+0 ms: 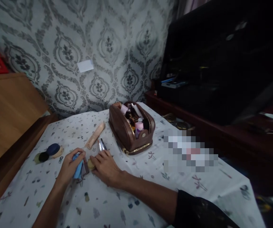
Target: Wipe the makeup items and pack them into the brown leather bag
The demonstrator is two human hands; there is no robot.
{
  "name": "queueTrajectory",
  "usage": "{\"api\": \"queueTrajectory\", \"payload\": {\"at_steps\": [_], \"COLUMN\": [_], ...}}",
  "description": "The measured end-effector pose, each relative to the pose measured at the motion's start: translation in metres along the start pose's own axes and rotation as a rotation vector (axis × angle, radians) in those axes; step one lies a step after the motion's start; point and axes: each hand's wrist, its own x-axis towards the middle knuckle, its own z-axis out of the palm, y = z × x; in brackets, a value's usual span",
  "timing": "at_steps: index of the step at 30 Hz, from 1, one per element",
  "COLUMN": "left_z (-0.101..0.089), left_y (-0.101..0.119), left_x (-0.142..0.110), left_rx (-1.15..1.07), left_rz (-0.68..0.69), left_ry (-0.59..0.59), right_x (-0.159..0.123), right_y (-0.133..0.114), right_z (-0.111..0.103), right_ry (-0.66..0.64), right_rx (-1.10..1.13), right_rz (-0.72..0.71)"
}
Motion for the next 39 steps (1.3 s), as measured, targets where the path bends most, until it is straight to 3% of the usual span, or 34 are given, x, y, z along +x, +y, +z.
{"api": "queueTrajectory", "payload": {"at_steps": [11, 17, 25, 29, 34, 39], "left_z": [0.018, 0.022, 0.024, 0.024, 0.028, 0.031], "left_y": [0.005, 0.012, 0.009, 0.016, 0.026, 0.026], "left_x": [-0.007, -0.012, -0.016, -0.017, -0.023, -0.029], "left_rx": [-0.017, -0.012, -0.297, -0.461, -0.497, -0.476], "left_rz": [-0.018, 0.034, -0.06, -0.073, -0.101, -0.056], "left_ry": [0.137, 0.16, 0.218, 0.197, 0.12, 0.026], "right_x": [-0.003, -0.007, -0.015, -0.017, -0.018, -0.024], "right_y": [0.002, -0.002, -0.002, -0.002, -0.002, 0.0], "right_z": [-0.008, -0.023, -0.018, -0.021, -0.029, -0.034], "right_ry": [0.081, 0.099, 0.071, 0.08, 0.135, 0.148], "right_rx": [0.064, 0.259, 0.654, 0.882, 1.014, 1.142], "right_rz": [0.025, 0.017, 0.112, 0.175, 0.236, 0.411]}}
